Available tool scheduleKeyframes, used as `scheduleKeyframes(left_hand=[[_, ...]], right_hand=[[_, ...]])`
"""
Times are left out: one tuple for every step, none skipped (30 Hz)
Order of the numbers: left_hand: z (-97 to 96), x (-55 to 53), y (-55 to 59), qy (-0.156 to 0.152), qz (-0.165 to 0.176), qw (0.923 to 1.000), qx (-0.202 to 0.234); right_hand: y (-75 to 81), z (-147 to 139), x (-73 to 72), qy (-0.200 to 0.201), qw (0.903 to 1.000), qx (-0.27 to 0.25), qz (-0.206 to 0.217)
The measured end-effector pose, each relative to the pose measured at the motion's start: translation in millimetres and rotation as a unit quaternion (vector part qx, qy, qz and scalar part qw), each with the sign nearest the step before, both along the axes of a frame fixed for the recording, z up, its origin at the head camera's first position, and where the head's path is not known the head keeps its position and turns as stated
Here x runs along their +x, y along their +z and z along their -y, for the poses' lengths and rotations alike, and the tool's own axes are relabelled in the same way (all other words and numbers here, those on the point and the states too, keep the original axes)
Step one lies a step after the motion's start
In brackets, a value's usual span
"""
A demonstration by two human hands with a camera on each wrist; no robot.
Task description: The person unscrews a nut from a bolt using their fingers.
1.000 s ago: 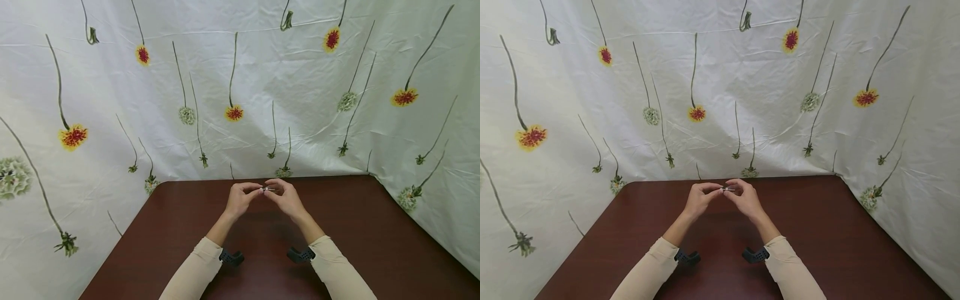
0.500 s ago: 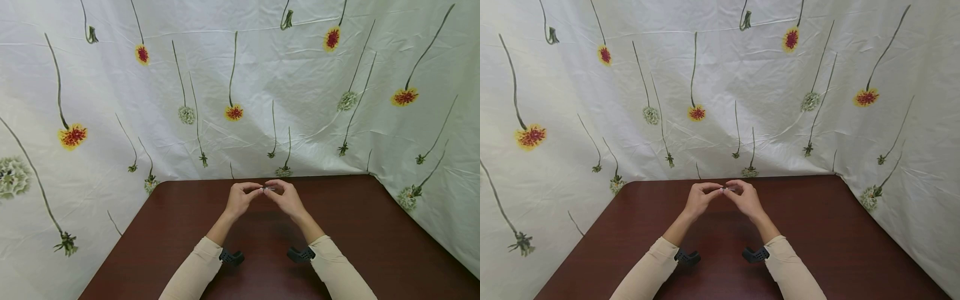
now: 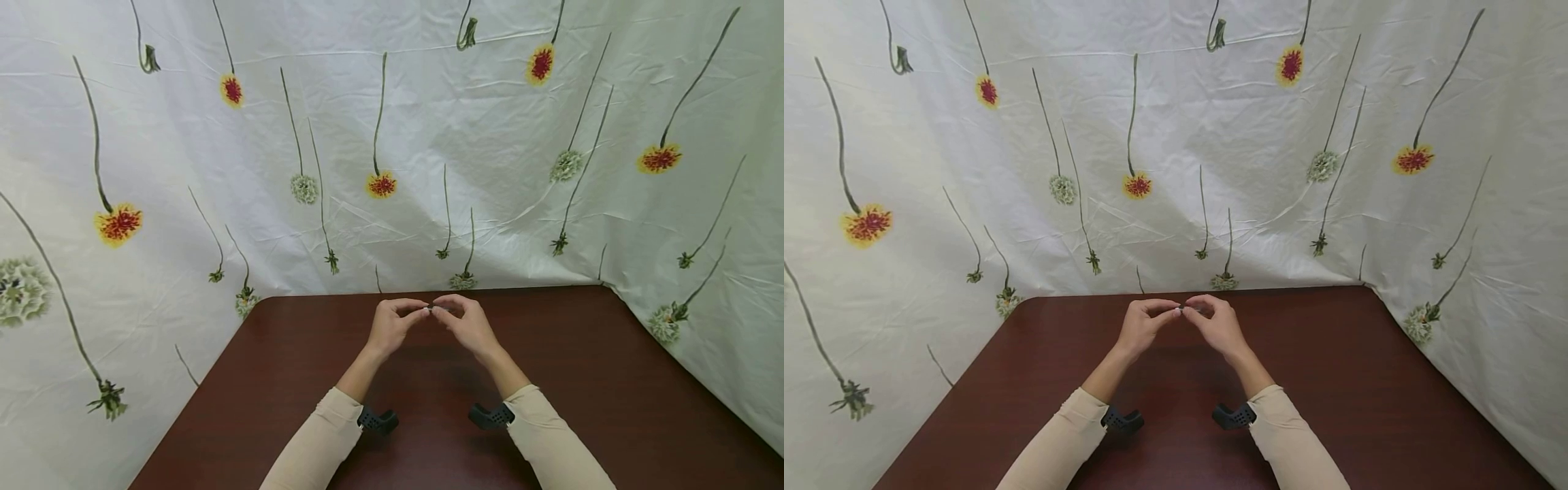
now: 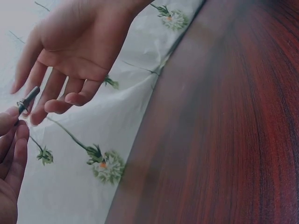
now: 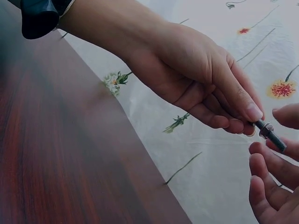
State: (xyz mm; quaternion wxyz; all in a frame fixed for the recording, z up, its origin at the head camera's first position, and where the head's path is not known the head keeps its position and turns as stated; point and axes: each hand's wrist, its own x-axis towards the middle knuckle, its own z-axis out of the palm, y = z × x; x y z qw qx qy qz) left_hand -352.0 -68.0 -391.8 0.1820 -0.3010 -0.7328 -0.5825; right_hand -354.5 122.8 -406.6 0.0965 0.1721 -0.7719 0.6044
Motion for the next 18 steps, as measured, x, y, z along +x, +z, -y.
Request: scheduleKeyframes(left_hand=[[0.3, 0.1, 0.4, -0.002, 0.001, 1.0, 0.001], [0.6, 0.2, 0.8, -0.002, 0.002, 1.0, 0.0], [0.8, 0.2, 0.9, -0.004, 0.002, 1.0, -0.001], [1.0, 0.2, 1.0, -0.004, 0.003, 1.0, -0.002], [1.1, 0.1, 1.0, -0.004, 0.004, 1.0, -0.003], [1.2, -0.1, 1.0, -0.004, 0.006, 1.0, -0.003], [1.2, -0.2, 1.0, -0.004, 0.007, 1.0, -0.003], [1.2, -0.3, 1.0, -0.004, 0.008, 1.0, -0.003], [1.2, -0.3, 0.9, -0.003, 0.009, 0.9999, -0.004], [1.1, -0.4, 0.8, -0.002, 0.01, 0.9999, -0.004], [0.9, -0.4, 0.7, -0.001, 0.011, 0.9999, -0.005], [0.8, -0.3, 0.7, 0.0, 0.012, 0.9999, -0.006], [0.7, -0.2, 0.6, 0.001, 0.012, 0.9999, -0.007], [0.6, -0.2, 0.6, 0.002, 0.012, 0.9999, -0.007], [0.5, -0.2, 0.5, 0.002, 0.011, 0.9999, -0.008], [0.4, -0.3, 0.6, 0.002, 0.011, 0.9999, -0.007], [0.4, -0.3, 0.6, 0.001, 0.01, 0.9999, -0.007], [0.4, -0.2, 0.6, 0.001, 0.009, 0.9999, -0.008]], right_hand=[[0.0, 0.4, -0.3, -0.002, 1.0, -0.003, 0.006], [0.1, 0.7, -0.6, -0.004, 0.9999, -0.005, 0.01], [0.2, 0.8, -0.9, -0.006, 0.9999, -0.006, 0.012], [0.1, 0.6, -1.2, -0.006, 0.9999, -0.005, 0.01], [0.4, 0.4, -1.3, -0.004, 1.0, -0.006, 0.005], [0.3, 0.2, -1.7, -0.001, 1.0, -0.007, -0.002], [0.5, 0.0, -1.6, 0.002, 0.9999, -0.007, -0.007], [0.6, -0.1, -1.7, 0.004, 0.9999, -0.006, -0.014], [0.6, -0.2, -1.7, 0.005, 0.9998, -0.004, -0.02], [0.5, -0.3, -1.9, 0.006, 0.9997, -0.003, -0.024], [0.2, -0.2, -2.1, 0.007, 0.9997, -0.003, -0.025], [-0.2, -0.1, -2.3, 0.007, 0.9997, -0.004, -0.022], [-0.2, -0.1, -2.3, 0.006, 0.9998, -0.005, -0.017], [-0.3, -0.1, -2.3, 0.006, 0.9999, -0.008, -0.011], [-0.2, -0.1, -2.2, 0.005, 0.9999, -0.011, -0.007], [-0.2, 0.0, -2.2, 0.005, 0.9999, -0.012, -0.004], [0.4, 0.0, -1.5, 0.005, 0.9999, -0.013, -0.003], [1.1, 0.1, -1.0, 0.004, 0.9999, -0.013, -0.004]])
